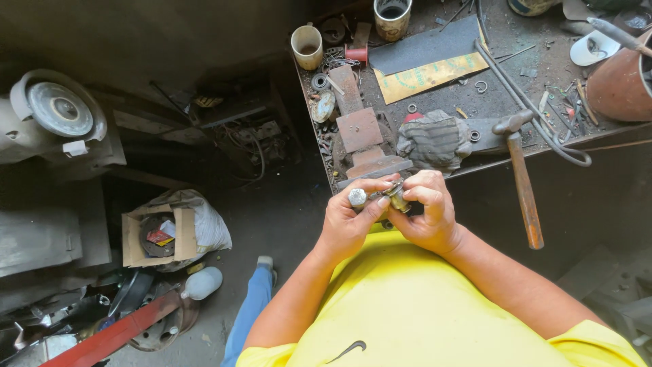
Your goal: The person uses a hammer to strike a metal part held in a vise. They then remove the part, inspect it, and place it back into the vise to continue hammering.
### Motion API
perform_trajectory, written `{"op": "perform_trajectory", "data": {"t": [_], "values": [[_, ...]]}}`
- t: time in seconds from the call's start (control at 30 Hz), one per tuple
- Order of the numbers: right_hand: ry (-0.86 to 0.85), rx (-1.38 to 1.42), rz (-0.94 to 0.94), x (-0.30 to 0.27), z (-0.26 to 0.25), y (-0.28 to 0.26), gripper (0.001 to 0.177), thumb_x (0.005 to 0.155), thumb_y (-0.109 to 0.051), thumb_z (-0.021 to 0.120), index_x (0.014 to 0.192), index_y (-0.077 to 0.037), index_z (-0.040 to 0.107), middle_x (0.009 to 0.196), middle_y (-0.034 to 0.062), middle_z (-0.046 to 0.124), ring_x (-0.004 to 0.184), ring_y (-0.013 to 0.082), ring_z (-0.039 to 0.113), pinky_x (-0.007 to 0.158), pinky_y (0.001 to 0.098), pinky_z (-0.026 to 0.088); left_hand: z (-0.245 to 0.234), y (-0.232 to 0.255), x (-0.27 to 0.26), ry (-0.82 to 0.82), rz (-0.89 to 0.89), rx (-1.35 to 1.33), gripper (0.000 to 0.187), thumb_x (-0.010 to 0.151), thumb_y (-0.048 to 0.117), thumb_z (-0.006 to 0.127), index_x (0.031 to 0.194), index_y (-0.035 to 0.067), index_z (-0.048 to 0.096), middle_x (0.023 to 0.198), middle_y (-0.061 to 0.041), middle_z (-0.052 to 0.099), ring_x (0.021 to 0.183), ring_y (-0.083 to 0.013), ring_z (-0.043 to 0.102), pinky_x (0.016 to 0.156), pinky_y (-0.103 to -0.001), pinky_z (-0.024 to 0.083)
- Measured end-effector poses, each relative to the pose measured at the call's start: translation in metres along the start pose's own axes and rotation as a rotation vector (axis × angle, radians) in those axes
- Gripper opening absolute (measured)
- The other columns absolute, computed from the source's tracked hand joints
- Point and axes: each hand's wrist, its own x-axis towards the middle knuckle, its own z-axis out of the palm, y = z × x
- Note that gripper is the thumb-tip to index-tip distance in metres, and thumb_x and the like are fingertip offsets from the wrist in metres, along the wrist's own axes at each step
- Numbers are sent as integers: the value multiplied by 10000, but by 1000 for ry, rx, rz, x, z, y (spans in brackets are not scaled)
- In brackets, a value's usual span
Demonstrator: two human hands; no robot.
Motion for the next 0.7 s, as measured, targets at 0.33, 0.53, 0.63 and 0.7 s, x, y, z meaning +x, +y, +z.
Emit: {"op": "perform_trajectory", "data": {"t": [0.33,0.53,0.63,0.7], "values": [[-35,213,159,12,-21,-17,252,875,-53,799,1021,30,612,921,183,663,791,357,639,759,439,547,11,4,-6,2,11,165,252,864,64,831,1105,32,760,1198,-171,747,1165,-232,697,1042,-374,522],[-103,355,371,18,-41,-24,265,852,16,790,1087,62,676,1008,212,667,884,306,663,798,398,544,8,2,-3,-18,-53,180,150,902,108,808,1026,29,778,1170,-192,748,1139,-238,685,1034,-420,514],[-152,367,449,16,-47,-23,288,828,53,787,1101,70,695,1046,229,682,937,331,692,844,409,556,3,-4,-2,-28,-49,203,162,853,97,846,988,30,784,1144,-194,756,1118,-240,702,1015,-411,522],[-174,437,585,11,-47,-21,309,862,63,748,1163,68,678,1101,201,671,1013,264,679,919,393,551,1,-7,0,-23,-48,235,163,844,116,862,975,39,801,1090,-185,756,1087,-228,707,1001,-393,526]]}}
